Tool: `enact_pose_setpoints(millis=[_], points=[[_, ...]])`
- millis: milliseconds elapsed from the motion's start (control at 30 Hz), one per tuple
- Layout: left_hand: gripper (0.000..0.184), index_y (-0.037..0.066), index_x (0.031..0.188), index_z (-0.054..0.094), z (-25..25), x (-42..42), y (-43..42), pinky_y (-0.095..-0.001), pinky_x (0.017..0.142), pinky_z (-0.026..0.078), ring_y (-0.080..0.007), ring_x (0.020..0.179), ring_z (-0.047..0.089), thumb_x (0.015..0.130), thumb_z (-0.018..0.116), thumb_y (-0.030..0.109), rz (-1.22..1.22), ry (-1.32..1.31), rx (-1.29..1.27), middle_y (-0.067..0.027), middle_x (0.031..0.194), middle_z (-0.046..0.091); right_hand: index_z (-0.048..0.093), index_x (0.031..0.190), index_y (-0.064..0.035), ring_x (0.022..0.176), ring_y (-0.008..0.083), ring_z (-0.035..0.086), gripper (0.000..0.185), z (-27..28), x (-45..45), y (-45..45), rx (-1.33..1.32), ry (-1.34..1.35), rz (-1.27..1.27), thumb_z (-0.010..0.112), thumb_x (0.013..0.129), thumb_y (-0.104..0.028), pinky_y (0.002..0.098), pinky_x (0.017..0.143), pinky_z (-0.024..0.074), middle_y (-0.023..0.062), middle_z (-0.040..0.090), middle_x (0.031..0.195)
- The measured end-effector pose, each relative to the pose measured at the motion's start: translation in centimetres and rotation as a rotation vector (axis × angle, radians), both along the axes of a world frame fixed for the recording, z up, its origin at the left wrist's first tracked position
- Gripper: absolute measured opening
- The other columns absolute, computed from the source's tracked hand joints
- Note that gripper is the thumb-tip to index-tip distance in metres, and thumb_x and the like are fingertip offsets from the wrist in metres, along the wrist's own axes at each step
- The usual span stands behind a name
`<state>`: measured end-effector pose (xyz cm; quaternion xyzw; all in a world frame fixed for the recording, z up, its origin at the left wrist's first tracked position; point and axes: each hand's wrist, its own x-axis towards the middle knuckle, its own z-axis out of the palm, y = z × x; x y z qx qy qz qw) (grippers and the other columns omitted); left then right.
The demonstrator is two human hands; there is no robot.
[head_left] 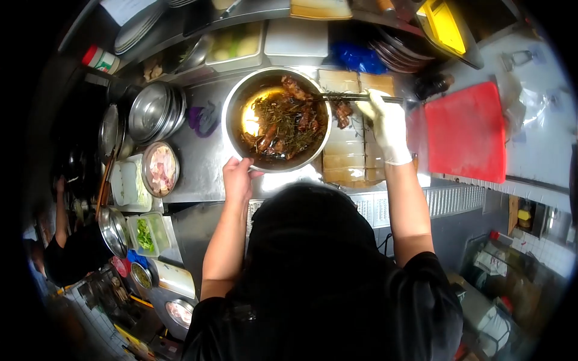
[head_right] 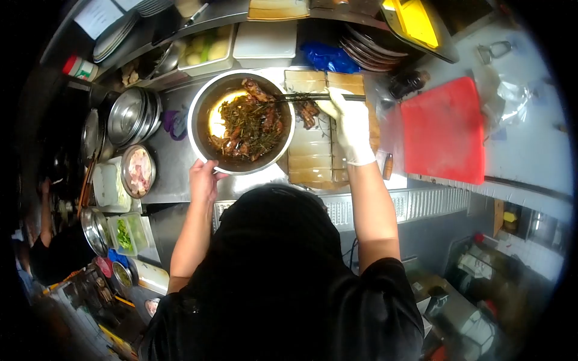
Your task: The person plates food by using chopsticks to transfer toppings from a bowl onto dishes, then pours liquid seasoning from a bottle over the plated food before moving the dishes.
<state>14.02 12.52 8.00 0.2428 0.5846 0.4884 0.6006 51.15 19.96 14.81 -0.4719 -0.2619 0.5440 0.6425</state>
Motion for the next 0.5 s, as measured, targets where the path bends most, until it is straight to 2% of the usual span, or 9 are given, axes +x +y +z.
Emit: enact_pose_setpoints(millis=[133,167,267,333,500], points=[[0.017,-0.002,0.105,0.066,-0.5,-0.4,0.0,-0.0335,0.062,0.064,-0.0205,0.082,0.071,0.092,0.055,0.0,0.055,-0.05,-0.034,-0.0104,0.097,0.07,0.066,0.117,0.0127,0.094,0.0233,0.073,0.029,2.2,3.4,-2.7,0.024,-0.051,-0.044,0.065,0.099,-0.011,0.0331,0.089,0.0605,0.0183,0.073,0.109],[0.016,-0.002,0.104,0.066,-0.5,-0.4,-0.1,-0.034,0.063,0.065,-0.0209,0.082,0.071,0.092,0.055,0.0,0.068,-0.057,-0.039,-0.0104,0.097,0.07,0.066,0.116,0.0126,0.093,0.0239,0.073,0.03,3.3,4.1,-3.7,-0.031,-0.138,-0.071,0.066,0.099,-0.011,0.0335,0.089,0.0604,0.0184,0.073,0.108],[0.016,-0.001,0.104,0.066,-0.7,-0.9,-0.1,-0.036,0.066,0.065,-0.0215,0.084,0.071,0.093,0.055,0.001,0.083,-0.063,-0.045,-0.0109,0.099,0.071,0.066,0.116,0.0119,0.09,0.0247,0.073,0.03,3.2,6.1,-5.6,-0.051,-0.174,-0.061,0.069,0.097,-0.011,0.0328,0.086,0.0607,0.0182,0.072,0.106],[0.016,-0.001,0.105,0.066,-0.2,-0.8,0.1,-0.0365,0.067,0.065,-0.0215,0.084,0.072,0.093,0.055,0.001,0.093,-0.052,-0.06,-0.0112,0.101,0.071,0.067,0.114,0.0093,0.087,0.0231,0.073,0.024,3.5,6.3,-7.7,-0.131,-0.188,-0.148,0.067,0.098,-0.009,0.032,0.083,0.0616,0.0166,0.073,0.1],[0.02,-0.003,0.109,0.064,-1.0,-1.4,0.1,-0.0372,0.068,0.066,-0.0235,0.085,0.073,0.093,0.053,-0.002,0.086,-0.099,-0.028,-0.0134,0.103,0.072,0.068,0.115,0.009,0.081,0.0181,0.071,0.024,1.0,5.6,-9.2,-0.241,-0.313,-0.127,0.065,0.1,-0.009,0.0281,0.078,0.0589,0.0146,0.073,0.099]])
